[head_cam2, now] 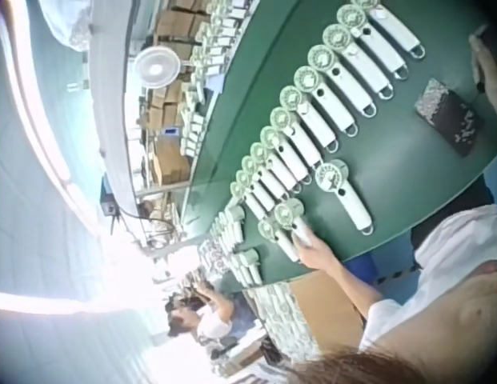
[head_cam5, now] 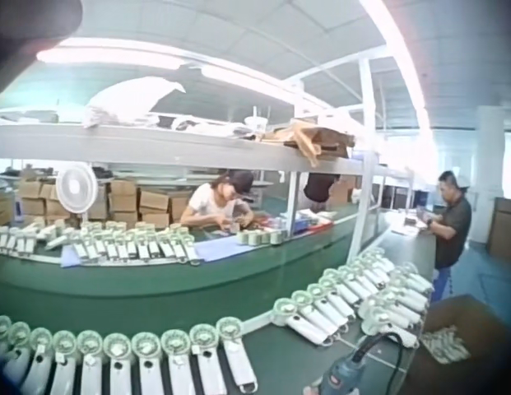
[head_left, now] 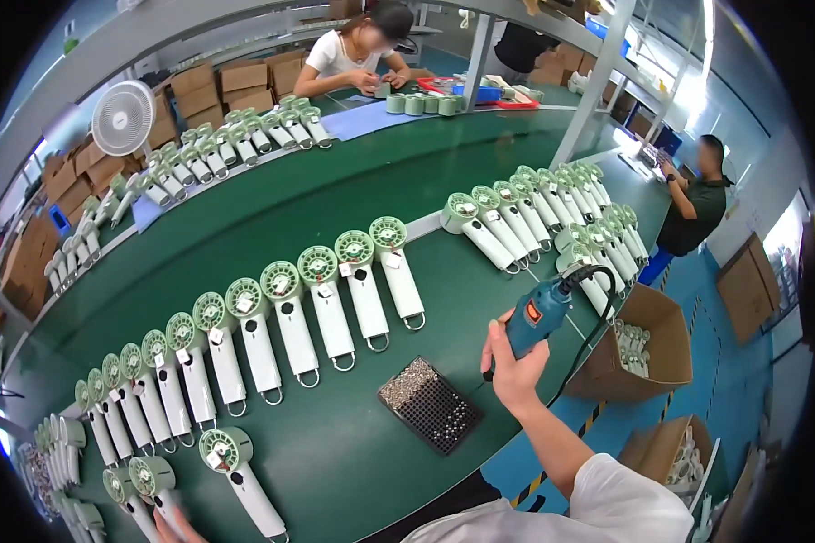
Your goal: The person assembles portable fans along an assembly line, picking screws from a screw tray and driving them into fan housings using an electric screwdriver before placing the fans on the table.
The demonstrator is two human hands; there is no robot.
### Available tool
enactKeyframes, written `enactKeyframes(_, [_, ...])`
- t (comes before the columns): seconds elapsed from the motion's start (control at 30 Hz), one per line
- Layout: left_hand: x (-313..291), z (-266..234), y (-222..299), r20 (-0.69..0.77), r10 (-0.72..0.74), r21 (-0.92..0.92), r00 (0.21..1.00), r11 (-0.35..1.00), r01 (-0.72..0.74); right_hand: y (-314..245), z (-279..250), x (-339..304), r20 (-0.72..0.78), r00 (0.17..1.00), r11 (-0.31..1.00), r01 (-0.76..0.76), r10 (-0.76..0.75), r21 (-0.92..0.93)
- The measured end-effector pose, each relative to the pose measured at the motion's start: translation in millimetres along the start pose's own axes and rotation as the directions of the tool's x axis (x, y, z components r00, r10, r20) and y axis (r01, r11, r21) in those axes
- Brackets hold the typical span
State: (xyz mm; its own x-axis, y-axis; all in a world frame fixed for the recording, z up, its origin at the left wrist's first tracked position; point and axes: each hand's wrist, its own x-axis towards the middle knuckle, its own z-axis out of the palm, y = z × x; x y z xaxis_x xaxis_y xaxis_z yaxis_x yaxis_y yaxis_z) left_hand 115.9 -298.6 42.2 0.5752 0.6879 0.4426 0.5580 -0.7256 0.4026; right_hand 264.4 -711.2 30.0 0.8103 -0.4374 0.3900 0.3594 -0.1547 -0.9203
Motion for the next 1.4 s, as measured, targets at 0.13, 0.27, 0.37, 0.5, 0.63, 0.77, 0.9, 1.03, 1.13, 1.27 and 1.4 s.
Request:
enactKeyframes(0.13, [2,1,5,0.076,-0.004,0.113,0.997,0.994,-0.004,1,1,-1,0.009,1.000,1.000,0.002,-0.002,-0.012])
enactKeyframes(0.27, [3,-2,2,0.113,-0.048,0.188,0.992,0.982,0.026,2,-1,0,0.019,1.000,1.000,0.008,-0.008,0.019])
enactKeyframes(0.37, [6,2,1,0.202,-0.138,0.270,0.970,0.960,0.081,3,-2,1,0.023,1.000,1.000,0.004,-0.005,0.030])
enactKeyframes(0.5, [4,15,-23,0.110,-0.030,0.307,0.993,0.952,-0.005,2,-4,2,0.028,1.000,0.998,0.013,-0.015,0.056])
enactKeyframes(0.63, [5,23,-36,0.032,0.071,0.301,0.997,0.950,-0.078,1,-9,2,0.005,1.000,0.998,0.005,-0.005,0.063])
enactKeyframes(0.77, [8,28,-40,0.013,0.162,0.587,0.987,0.798,-0.139,2,-12,4,-0.014,1.000,0.999,0.009,-0.008,0.043])
enactKeyframes(0.9, [23,52,-97,-0.129,0.391,0.439,0.911,0.847,-0.301,0,0,4,-0.070,0.997,0.995,-0.038,0.045,0.095])
enactKeyframes(1.03, [19,47,-108,-0.073,0.182,0.311,0.981,0.938,-0.151,11,5,-2,-0.081,0.995,0.999,-0.053,0.053,-0.009])
enactKeyframes(1.13, [24,46,-96,-0.060,0.134,0.195,0.989,0.973,-0.120,0,3,-2,-0.145,0.989,0.998,-0.028,0.020,-0.054])
enactKeyframes(1.27, [27,47,-95,-0.086,0.199,0.166,0.976,0.969,-0.183,1,-2,2,-0.200,0.980,0.999,-0.006,-0.001,-0.032])
enactKeyframes(1.4, [22,36,-107,-0.102,0.202,0.195,0.974,0.964,-0.179,-2,6,-2,-0.141,0.990,0.997,-0.004,-0.006,-0.072])
